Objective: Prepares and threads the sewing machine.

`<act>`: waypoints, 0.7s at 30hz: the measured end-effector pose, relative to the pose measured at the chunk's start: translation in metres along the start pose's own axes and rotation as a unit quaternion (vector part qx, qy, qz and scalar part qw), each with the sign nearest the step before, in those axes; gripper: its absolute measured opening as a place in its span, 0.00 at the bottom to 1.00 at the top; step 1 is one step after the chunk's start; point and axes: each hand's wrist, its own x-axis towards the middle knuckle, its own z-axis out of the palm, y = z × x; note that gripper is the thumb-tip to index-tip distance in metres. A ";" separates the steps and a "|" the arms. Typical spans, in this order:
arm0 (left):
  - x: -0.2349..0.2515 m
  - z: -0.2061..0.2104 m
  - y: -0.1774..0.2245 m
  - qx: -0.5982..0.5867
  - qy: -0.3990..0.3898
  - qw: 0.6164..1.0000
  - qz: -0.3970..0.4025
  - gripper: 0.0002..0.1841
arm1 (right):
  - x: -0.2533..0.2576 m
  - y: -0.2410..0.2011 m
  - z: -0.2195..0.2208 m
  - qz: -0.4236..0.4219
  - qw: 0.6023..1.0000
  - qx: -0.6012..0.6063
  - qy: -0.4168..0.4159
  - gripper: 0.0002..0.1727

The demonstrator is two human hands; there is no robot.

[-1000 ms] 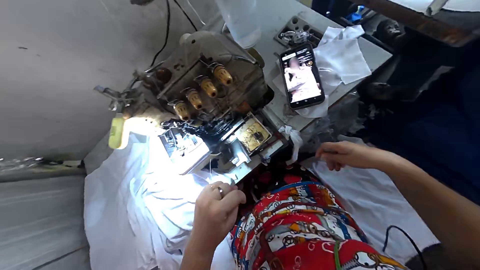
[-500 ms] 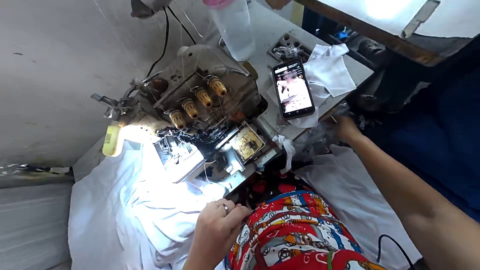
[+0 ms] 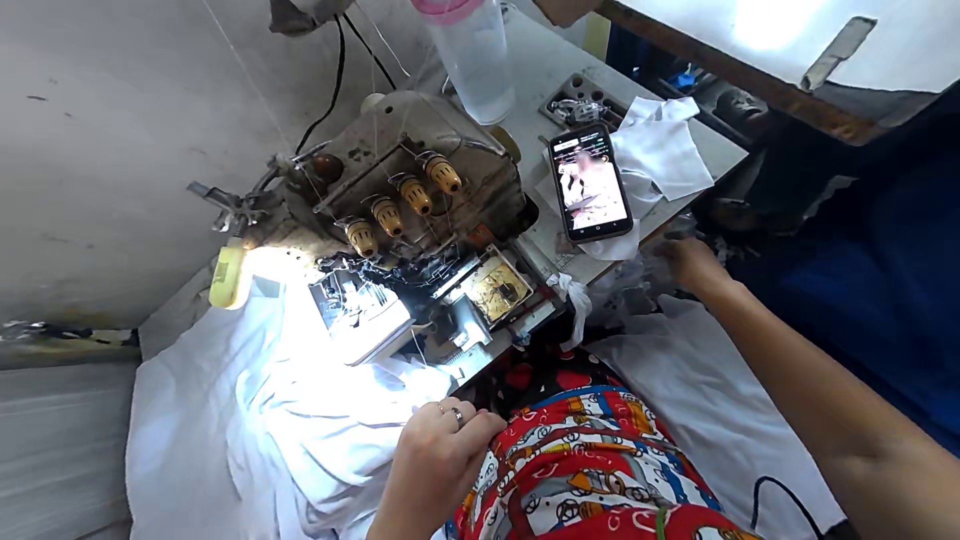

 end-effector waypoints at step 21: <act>-0.008 0.000 -0.004 -0.002 0.008 1.000 -0.014 0.13 | -0.030 0.002 -0.036 0.083 0.987 0.131 -0.047 0.29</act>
